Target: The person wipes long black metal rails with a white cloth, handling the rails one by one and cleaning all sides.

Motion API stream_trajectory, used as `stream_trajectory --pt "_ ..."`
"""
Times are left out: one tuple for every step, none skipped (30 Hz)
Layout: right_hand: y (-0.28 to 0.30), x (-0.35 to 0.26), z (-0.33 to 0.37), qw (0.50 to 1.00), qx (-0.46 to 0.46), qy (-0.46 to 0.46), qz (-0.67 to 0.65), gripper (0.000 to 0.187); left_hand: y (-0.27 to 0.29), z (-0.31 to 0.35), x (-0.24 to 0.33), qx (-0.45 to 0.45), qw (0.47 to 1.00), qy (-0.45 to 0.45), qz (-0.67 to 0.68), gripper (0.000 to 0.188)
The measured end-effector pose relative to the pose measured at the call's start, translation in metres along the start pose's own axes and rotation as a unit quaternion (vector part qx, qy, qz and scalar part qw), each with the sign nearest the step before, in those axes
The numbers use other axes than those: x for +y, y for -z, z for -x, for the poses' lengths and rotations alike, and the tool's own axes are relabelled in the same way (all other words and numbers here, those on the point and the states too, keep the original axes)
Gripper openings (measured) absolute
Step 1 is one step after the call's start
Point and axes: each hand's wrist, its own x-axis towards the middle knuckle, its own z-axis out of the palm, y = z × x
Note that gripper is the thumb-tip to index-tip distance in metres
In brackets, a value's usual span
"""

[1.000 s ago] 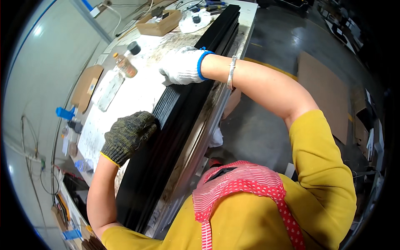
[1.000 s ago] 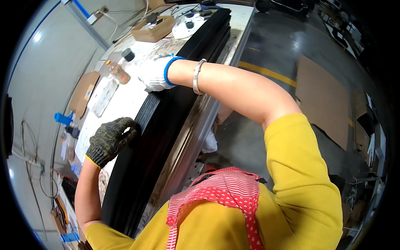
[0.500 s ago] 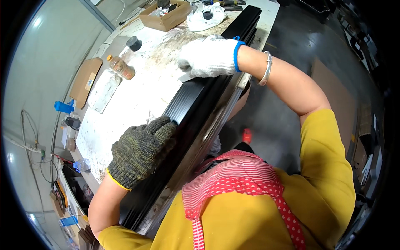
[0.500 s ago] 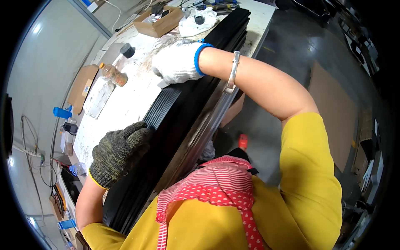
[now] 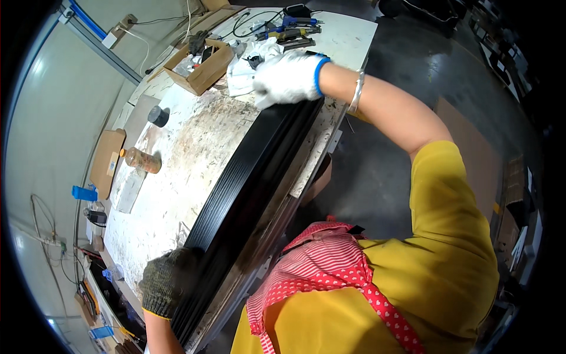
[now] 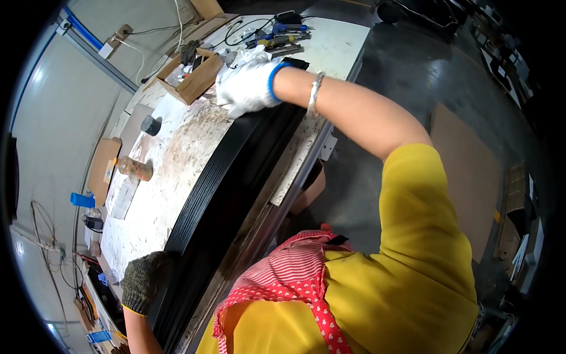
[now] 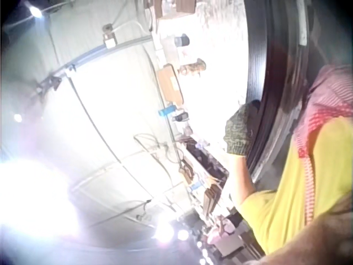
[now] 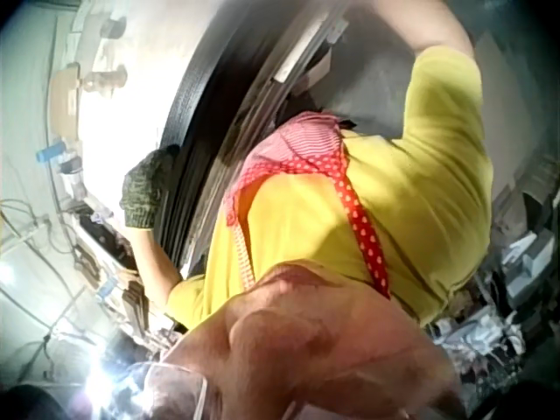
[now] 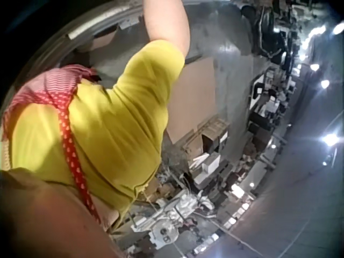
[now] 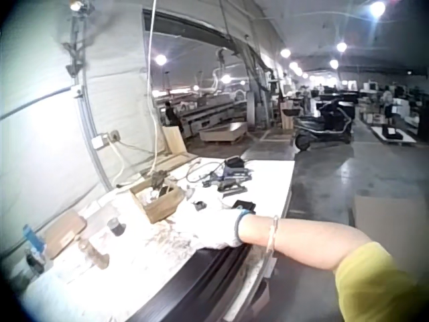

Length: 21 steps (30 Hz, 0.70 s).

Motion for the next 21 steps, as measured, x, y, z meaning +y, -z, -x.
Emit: stream_trajectory --pt "-0.003 0.024 0.004 1.000 0.000 -0.024 0.016 0.042 0.006 -0.004 0.010 -0.025 0.999 0.025 -0.014 0.018" --pt "-0.004 0.046 0.000 0.999 -0.002 -0.041 0.030 0.041 0.010 -0.005 0.016 -0.052 0.997 0.059 -0.026 0.017" --pt "-0.006 0.064 0.003 0.998 0.011 -0.053 0.036 0.040 0.006 -0.005 0.012 -0.055 0.996 0.062 -0.027 0.017" --pt "-0.010 0.087 0.011 0.995 0.014 -0.090 0.044 0.039 -0.005 -0.025 -0.006 -0.028 1.000 0.008 -0.004 0.017" --pt "-0.009 0.101 0.009 0.994 0.014 -0.101 0.040 0.037 -0.007 -0.014 -0.007 0.006 1.000 -0.009 0.015 0.017" --pt "-0.008 0.112 0.007 0.993 0.014 -0.112 0.035 0.036 -0.005 -0.003 -0.004 0.006 1.000 0.004 0.012 0.017" --pt "-0.006 0.120 0.012 0.990 0.016 -0.134 0.051 0.034 -0.006 -0.008 -0.006 0.003 1.000 0.000 0.008 0.017" --pt "-0.011 0.136 0.014 0.986 0.041 -0.150 0.056 0.031 -0.008 -0.013 -0.007 0.000 1.000 -0.005 0.003 0.017" --pt "-0.015 0.154 0.016 0.982 0.055 -0.162 0.084 0.030 -0.006 -0.014 -0.002 -0.003 1.000 -0.011 0.000 0.017" --pt "-0.015 0.166 0.016 0.976 0.070 -0.171 0.111 0.030 -0.005 -0.013 0.003 0.003 1.000 0.004 -0.008 0.017" --pt "-0.015 0.176 0.016 0.971 0.067 -0.187 0.136 0.030 -0.003 -0.012 0.007 0.009 1.000 0.018 -0.017 0.018" --pt "-0.020 0.185 0.021 0.972 0.082 -0.203 0.088 0.034 -0.005 -0.012 0.006 0.006 1.000 0.013 -0.022 0.018" --pt "-0.015 0.172 0.023 0.974 0.107 -0.194 0.044 0.036 -0.012 -0.011 0.000 0.002 0.999 0.028 -0.023 0.018" --pt "-0.012 0.159 0.028 0.973 0.132 -0.188 -0.002 0.039 -0.014 -0.009 0.001 -0.003 0.999 0.041 -0.025 0.018" --pt "-0.020 0.160 0.024 0.974 0.165 -0.154 -0.034 0.043 -0.011 -0.011 0.007 -0.015 0.997 0.063 -0.030 0.019" --pt "-0.049 0.181 0.020 0.959 0.268 -0.083 -0.044 0.045 -0.006 -0.018 0.012 -0.021 0.998 0.056 -0.034 0.019" --pt "-0.039 0.159 0.024 0.978 0.167 -0.121 -0.042 0.044 -0.003 -0.020 0.015 -0.023 0.999 0.040 -0.028 0.020" --pt "-0.022 0.140 0.031 0.985 0.063 -0.155 -0.038 0.042 0.000 -0.022 0.017 -0.026 0.999 0.024 -0.021 0.020" --pt "-0.016 0.150 0.039 0.990 0.097 -0.099 0.027 0.033 0.005 -0.025 0.017 -0.039 0.998 0.046 -0.003 0.021" --pt "-0.029 0.167 0.037 0.974 0.167 -0.148 0.039 0.040 0.007 -0.026 0.010 -0.027 0.999 0.031 -0.008 0.024" --pt "-0.038 0.186 0.042 0.962 0.209 -0.170 0.039 0.039 0.014 -0.030 0.003 -0.061 0.993 0.068 0.076 0.027"
